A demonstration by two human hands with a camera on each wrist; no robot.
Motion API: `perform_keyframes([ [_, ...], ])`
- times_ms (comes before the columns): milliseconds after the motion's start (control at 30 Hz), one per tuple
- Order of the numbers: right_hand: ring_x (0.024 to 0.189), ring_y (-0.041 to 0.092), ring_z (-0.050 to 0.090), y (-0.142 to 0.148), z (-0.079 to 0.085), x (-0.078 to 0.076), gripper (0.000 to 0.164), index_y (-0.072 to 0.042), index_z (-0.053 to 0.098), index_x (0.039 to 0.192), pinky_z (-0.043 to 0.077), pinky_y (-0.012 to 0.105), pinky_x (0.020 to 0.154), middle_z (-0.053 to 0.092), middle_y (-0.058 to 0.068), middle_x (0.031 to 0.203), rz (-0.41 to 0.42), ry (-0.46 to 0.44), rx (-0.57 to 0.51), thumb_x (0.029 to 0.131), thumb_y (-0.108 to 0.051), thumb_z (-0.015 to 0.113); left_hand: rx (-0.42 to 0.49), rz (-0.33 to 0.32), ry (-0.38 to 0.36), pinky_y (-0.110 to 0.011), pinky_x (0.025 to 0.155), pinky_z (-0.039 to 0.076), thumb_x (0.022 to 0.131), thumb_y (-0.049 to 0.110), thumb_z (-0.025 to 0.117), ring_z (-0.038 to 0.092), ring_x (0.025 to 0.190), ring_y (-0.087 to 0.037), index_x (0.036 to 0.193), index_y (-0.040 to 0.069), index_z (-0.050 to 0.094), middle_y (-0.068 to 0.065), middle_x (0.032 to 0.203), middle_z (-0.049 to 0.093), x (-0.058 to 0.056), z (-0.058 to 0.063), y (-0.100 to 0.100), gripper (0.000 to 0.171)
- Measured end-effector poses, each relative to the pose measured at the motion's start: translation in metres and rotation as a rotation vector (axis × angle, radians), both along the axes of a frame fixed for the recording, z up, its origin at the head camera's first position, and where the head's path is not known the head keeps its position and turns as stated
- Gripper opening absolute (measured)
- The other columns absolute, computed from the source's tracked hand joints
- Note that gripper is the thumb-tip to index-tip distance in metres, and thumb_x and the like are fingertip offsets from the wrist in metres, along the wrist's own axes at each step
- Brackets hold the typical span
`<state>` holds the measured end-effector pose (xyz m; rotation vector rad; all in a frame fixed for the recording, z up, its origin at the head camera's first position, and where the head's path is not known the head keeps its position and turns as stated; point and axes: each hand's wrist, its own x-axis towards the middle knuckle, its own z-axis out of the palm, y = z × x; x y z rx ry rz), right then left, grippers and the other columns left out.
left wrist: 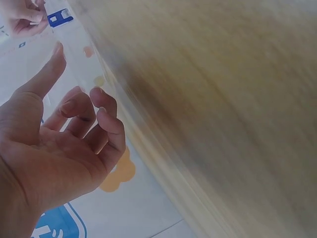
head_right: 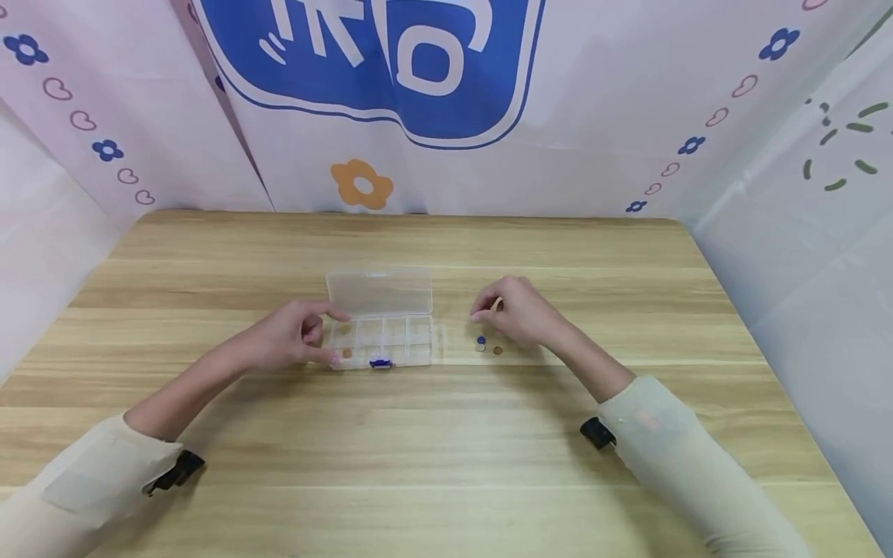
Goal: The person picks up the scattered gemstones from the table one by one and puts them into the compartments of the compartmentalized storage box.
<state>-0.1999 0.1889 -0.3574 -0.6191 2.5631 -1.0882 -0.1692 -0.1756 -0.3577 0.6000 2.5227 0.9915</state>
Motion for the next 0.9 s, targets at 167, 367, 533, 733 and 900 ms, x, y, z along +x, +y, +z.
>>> perform_keyframes([
  [167, 0.059, 0.019, 0.058, -0.004, 0.003, 0.001, 0.009, 0.004, 0.076, 0.099, 0.046, 0.023, 0.053, 0.073, 0.015, 0.090, -0.004, -0.018, -0.019, 0.097, -0.003, 0.072, -0.028, -0.003, 0.001, -0.025, 0.053, 0.033, 0.085, 0.017, 0.087, 0.036, 0.055, -0.011, 0.135, -0.004, 0.061, 0.004, 0.062, 0.040, 0.000, -0.001, 0.001, 0.061],
  [367, 0.063, 0.016, 0.059, -0.007, 0.002, -0.001, 0.008, 0.004, 0.076, 0.100, 0.048, 0.024, 0.055, 0.074, 0.015, 0.092, 0.010, -0.025, -0.035, 0.096, -0.002, 0.072, -0.046, 0.000, 0.000, -0.025, 0.053, 0.033, 0.085, 0.018, 0.087, 0.038, 0.057, -0.012, 0.136, -0.003, 0.061, 0.003, 0.062, 0.042, 0.000, 0.000, 0.000, 0.061],
  [533, 0.062, 0.018, 0.060, -0.010, 0.002, -0.002, 0.009, 0.004, 0.075, 0.102, 0.050, 0.025, 0.056, 0.074, 0.015, 0.091, 0.002, -0.045, -0.057, 0.097, -0.002, 0.071, -0.052, 0.001, 0.000, -0.025, 0.053, 0.033, 0.085, 0.018, 0.087, 0.037, 0.057, -0.012, 0.136, -0.003, 0.061, 0.003, 0.062, 0.042, 0.000, 0.000, 0.000, 0.061],
  [733, 0.061, 0.019, 0.061, -0.014, 0.004, -0.002, 0.010, 0.004, 0.075, 0.103, 0.050, 0.026, 0.056, 0.074, 0.016, 0.091, 0.011, -0.052, -0.083, 0.098, -0.003, 0.070, -0.067, 0.000, 0.000, -0.026, 0.053, 0.033, 0.085, 0.018, 0.087, 0.039, 0.058, -0.013, 0.137, -0.002, 0.060, 0.003, 0.064, 0.043, 0.000, 0.001, 0.000, 0.061],
  [900, 0.062, 0.024, 0.063, -0.016, 0.005, -0.002, 0.008, 0.004, 0.075, 0.101, 0.051, 0.026, 0.056, 0.074, 0.018, 0.092, 0.009, -0.049, -0.102, 0.097, -0.001, 0.071, -0.067, -0.002, 0.000, -0.026, 0.053, 0.033, 0.085, 0.019, 0.087, 0.039, 0.058, -0.013, 0.137, -0.002, 0.060, 0.002, 0.065, 0.044, -0.001, 0.001, 0.000, 0.062],
])
